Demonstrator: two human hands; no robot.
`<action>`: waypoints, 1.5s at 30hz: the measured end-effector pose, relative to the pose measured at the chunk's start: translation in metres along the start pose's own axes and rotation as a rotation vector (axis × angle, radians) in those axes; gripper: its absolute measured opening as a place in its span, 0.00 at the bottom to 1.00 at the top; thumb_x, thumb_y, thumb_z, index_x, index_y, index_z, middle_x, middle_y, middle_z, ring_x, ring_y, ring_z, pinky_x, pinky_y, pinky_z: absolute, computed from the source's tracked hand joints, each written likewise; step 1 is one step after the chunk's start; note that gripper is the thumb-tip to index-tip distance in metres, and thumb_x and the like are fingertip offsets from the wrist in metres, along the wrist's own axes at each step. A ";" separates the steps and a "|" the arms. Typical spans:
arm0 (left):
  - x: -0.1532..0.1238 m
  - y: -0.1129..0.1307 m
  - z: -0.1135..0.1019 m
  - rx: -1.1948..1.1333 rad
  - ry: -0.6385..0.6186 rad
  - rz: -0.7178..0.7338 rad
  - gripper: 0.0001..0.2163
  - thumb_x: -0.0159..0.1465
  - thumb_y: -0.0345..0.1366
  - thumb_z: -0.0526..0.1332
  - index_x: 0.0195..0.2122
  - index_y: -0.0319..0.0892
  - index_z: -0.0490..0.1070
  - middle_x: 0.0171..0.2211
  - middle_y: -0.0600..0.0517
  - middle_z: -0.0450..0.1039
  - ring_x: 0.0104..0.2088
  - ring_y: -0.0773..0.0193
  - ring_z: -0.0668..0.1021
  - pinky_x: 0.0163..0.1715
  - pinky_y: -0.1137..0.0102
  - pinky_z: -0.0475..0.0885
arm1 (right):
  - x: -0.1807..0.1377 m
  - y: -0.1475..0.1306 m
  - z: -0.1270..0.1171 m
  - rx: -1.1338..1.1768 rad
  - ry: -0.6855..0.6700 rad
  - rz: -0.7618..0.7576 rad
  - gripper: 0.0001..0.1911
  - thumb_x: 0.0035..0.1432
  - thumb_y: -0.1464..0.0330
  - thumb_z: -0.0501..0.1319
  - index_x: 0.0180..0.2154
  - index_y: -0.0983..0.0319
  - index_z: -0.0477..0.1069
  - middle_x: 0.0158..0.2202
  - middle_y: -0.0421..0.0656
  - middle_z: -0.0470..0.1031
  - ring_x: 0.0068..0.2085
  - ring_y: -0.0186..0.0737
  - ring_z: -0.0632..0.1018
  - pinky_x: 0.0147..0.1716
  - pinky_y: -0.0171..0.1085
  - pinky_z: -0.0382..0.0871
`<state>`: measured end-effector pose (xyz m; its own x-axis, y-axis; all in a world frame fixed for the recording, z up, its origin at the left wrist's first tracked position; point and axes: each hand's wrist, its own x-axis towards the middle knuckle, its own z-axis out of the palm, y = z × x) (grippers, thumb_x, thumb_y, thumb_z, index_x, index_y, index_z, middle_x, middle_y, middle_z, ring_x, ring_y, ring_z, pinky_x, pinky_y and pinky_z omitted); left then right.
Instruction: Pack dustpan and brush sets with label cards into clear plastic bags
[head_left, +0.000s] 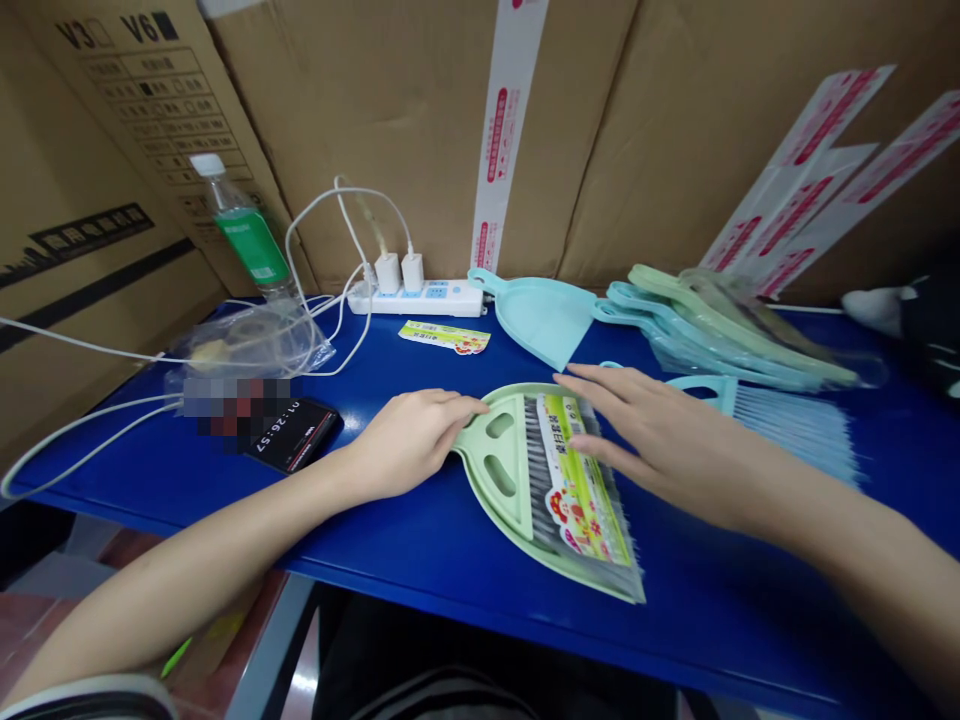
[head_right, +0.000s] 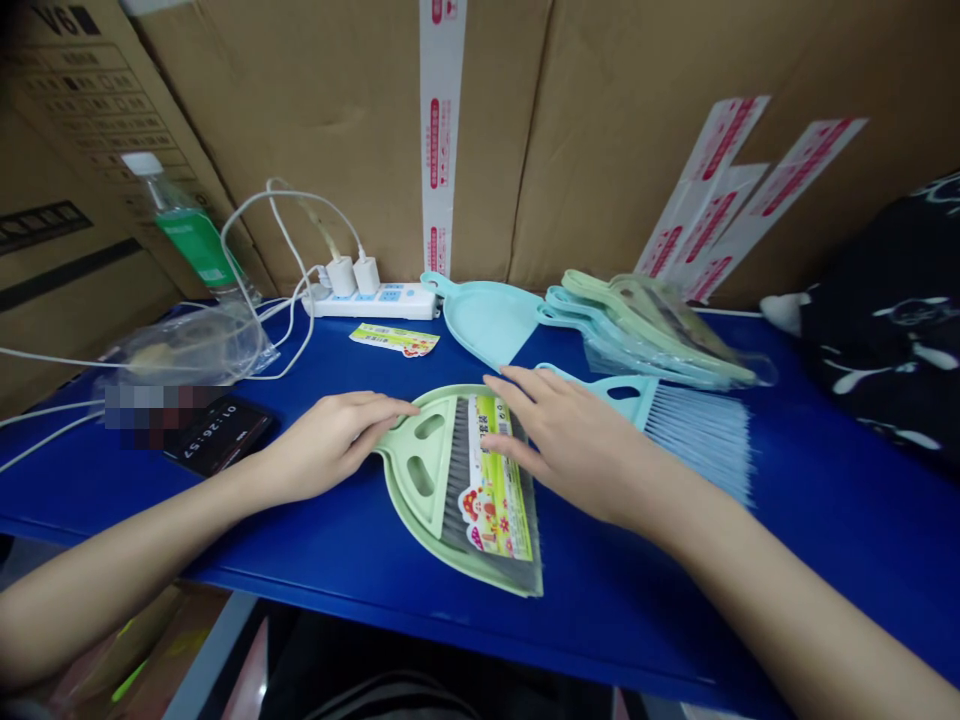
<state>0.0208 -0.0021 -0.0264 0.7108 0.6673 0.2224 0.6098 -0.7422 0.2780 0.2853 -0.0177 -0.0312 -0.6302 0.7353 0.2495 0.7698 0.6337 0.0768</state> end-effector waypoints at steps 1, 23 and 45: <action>0.000 0.000 0.000 0.006 -0.005 0.001 0.14 0.67 0.26 0.50 0.49 0.40 0.71 0.43 0.48 0.78 0.42 0.60 0.79 0.41 0.66 0.75 | 0.002 0.002 0.002 -0.019 0.018 0.005 0.37 0.68 0.54 0.35 0.56 0.72 0.67 0.52 0.58 0.74 0.52 0.53 0.75 0.49 0.50 0.71; -0.003 0.005 -0.018 0.174 -0.042 -0.038 0.12 0.66 0.29 0.50 0.46 0.41 0.71 0.38 0.50 0.78 0.36 0.62 0.79 0.35 0.68 0.73 | 0.017 0.003 0.015 0.040 0.036 0.183 0.22 0.65 0.68 0.42 0.36 0.60 0.74 0.32 0.48 0.76 0.35 0.47 0.76 0.27 0.40 0.68; -0.025 -0.065 -0.082 0.701 -0.365 -0.745 0.22 0.66 0.33 0.54 0.60 0.31 0.59 0.50 0.33 0.74 0.50 0.46 0.77 0.49 0.57 0.71 | 0.023 0.003 0.008 0.230 -0.102 0.294 0.10 0.56 0.76 0.47 0.31 0.58 0.64 0.29 0.45 0.77 0.30 0.43 0.77 0.27 0.37 0.66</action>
<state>-0.0654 0.0349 0.0265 0.0697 0.9921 -0.1045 0.9134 -0.1055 -0.3931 0.2726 0.0030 -0.0335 -0.4021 0.9063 0.1301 0.8835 0.4213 -0.2048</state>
